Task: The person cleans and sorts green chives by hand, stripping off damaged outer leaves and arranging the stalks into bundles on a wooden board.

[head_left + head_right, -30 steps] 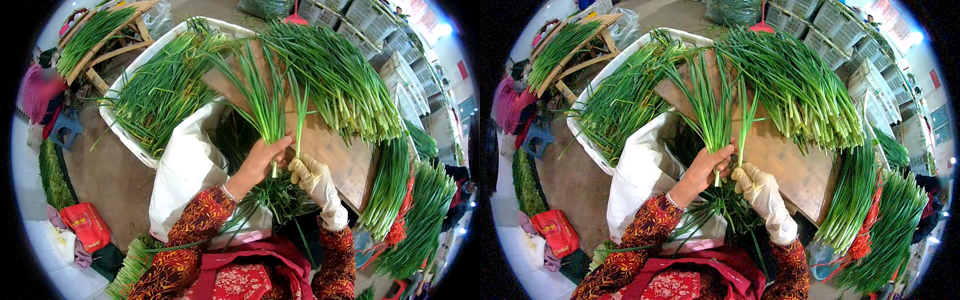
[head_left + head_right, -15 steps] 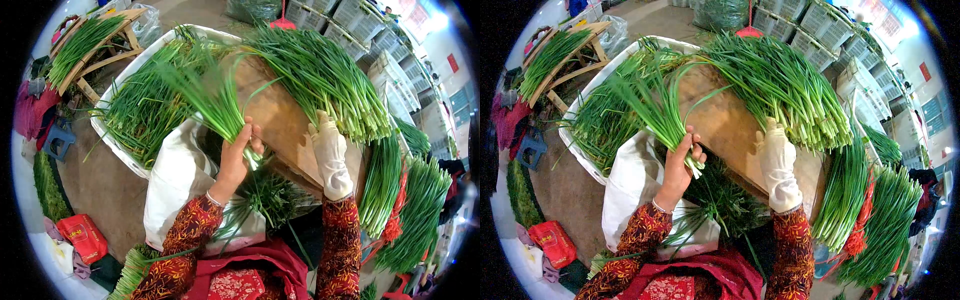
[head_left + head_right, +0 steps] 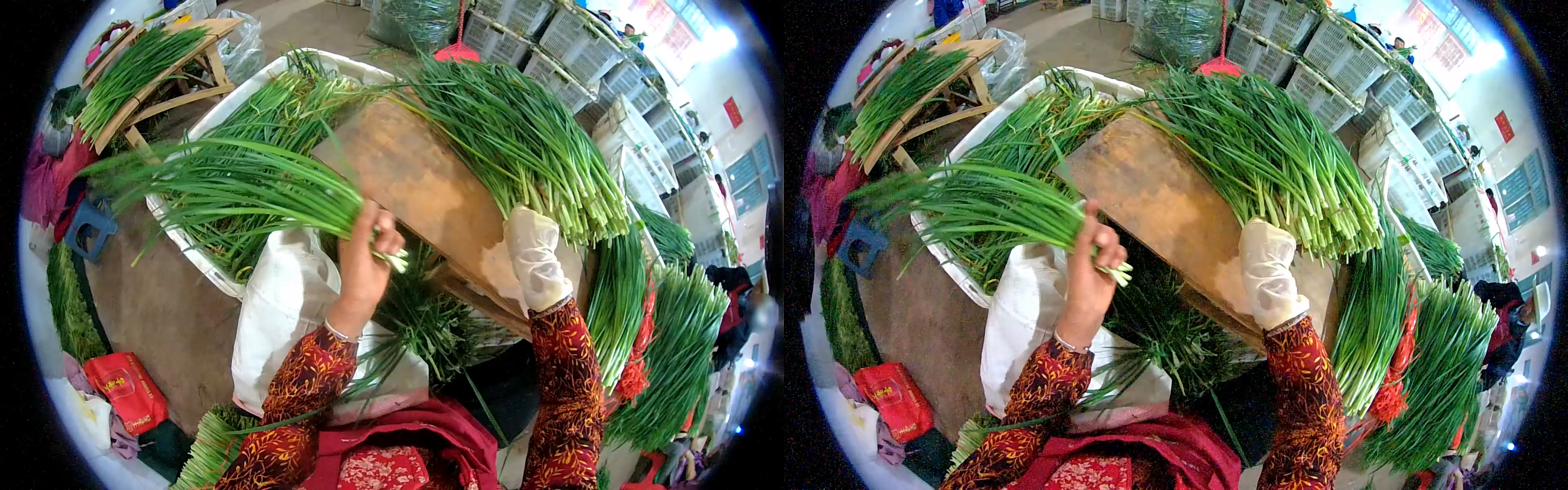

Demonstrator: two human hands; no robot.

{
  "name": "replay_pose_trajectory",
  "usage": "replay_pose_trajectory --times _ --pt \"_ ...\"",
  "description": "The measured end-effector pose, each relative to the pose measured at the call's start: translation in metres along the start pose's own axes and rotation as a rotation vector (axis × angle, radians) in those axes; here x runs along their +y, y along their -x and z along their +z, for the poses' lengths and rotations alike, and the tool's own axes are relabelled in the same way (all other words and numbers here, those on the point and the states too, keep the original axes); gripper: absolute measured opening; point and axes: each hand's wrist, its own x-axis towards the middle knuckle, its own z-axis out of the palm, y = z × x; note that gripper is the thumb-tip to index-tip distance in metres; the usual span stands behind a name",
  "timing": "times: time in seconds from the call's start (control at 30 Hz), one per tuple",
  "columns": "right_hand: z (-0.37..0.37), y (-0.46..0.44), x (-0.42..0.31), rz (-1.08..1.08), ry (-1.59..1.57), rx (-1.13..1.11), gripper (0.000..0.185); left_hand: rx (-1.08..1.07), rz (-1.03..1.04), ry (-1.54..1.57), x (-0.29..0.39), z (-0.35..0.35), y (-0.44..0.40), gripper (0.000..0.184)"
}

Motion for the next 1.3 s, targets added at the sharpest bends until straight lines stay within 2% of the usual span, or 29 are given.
replay_pose_trajectory --times 0.1,0.13,0.17,0.23,0.27,0.37,0.43,0.53,0.6,0.7,0.77,0.83,0.87,0.9,0.97,1.03,1.1,1.17,1.23,1.27,1.3 --pt "-0.010 0.019 -0.003 -0.056 -0.224 -0.070 0.018 -0.007 -0.298 -0.107 -0.027 -0.005 0.013 0.025" --pt "-0.001 0.028 -0.001 -0.174 -0.324 0.045 0.016 -0.041 -0.353 -0.136 -0.032 -0.002 0.015 0.026" --pt "0.002 0.038 -0.002 -0.183 -0.324 0.034 0.016 -0.071 -0.412 -0.167 -0.036 0.001 0.019 0.027" --pt "0.004 0.061 -0.010 -0.136 -0.685 -0.049 0.022 -0.080 -0.437 -0.222 -0.041 0.003 0.020 0.025" --pt "0.006 0.069 -0.014 -0.087 -0.781 -0.102 0.020 -0.071 -0.447 -0.218 -0.042 0.003 0.019 0.024" --pt "0.012 0.088 -0.023 -0.120 -0.986 -0.133 0.018 -0.060 -0.466 -0.265 -0.048 -0.004 0.019 0.024" --pt "0.013 0.093 -0.026 -0.110 -0.981 -0.133 0.016 -0.070 -0.471 -0.311 -0.050 -0.007 0.020 0.023" --pt "0.012 0.094 -0.029 -0.069 -1.030 -0.188 0.015 -0.116 -0.510 -0.158 -0.051 -0.006 0.020 0.022" --pt "0.015 0.095 -0.030 -0.037 -1.209 -0.300 0.014 -0.081 -0.567 -0.063 -0.050 -0.005 0.021 0.021" --pt "0.018 0.097 -0.034 -0.030 -1.277 -0.335 0.015 -0.109 -0.604 -0.039 -0.041 0.003 0.020 0.019" --pt "0.025 0.094 -0.030 -0.084 -1.246 -0.279 0.018 -0.174 -0.554 -0.081 -0.047 -0.005 0.017 0.019" --pt "0.020 0.093 -0.028 -0.098 -1.120 -0.080 0.023 -0.089 -0.569 -0.070 -0.053 -0.010 0.017 0.018" --pt "0.017 0.091 -0.030 -0.098 -1.116 -0.070 0.023 -0.101 -0.555 -0.089 -0.055 -0.010 0.017 0.016" --pt "0.013 0.088 -0.034 -0.120 -0.989 0.063 0.024 -0.109 -0.555 -0.087 -0.056 -0.009 0.018 0.016" --pt "0.006 0.080 -0.041 -0.157 -0.729 0.326 0.026 -0.053 -0.585 -0.281 -0.054 -0.001 0.021 0.017" --pt "0.019 0.069 -0.040 -0.168 -0.714 0.318 0.022 -0.114 -0.585 -0.345 -0.057 -0.007 0.022 0.018" --pt "0.024 0.064 -0.042 -0.189 -0.894 0.353 0.021 0.012 -0.566 -0.324 -0.053 0.001 0.026 0.018" --pt "0.017 0.069 -0.045 -0.186 -0.870 0.402 0.018 0.033 -0.570 -0.333 -0.051 0.002 0.026 0.020" --pt "0.020 0.076 -0.045 -0.261 -1.017 0.343 0.016 -0.051 -0.549 -0.229 -0.052 -0.002 0.026 0.026" --pt "0.010 0.086 -0.047 -0.245 -1.169 0.170 0.012 -0.051 -0.549 -0.228 -0.044 0.010 0.030 0.026" --pt "0.012 0.091 -0.044 -0.245 -1.168 0.169 0.012 -0.022 -0.557 -0.220 -0.031 0.024 0.037 0.027"
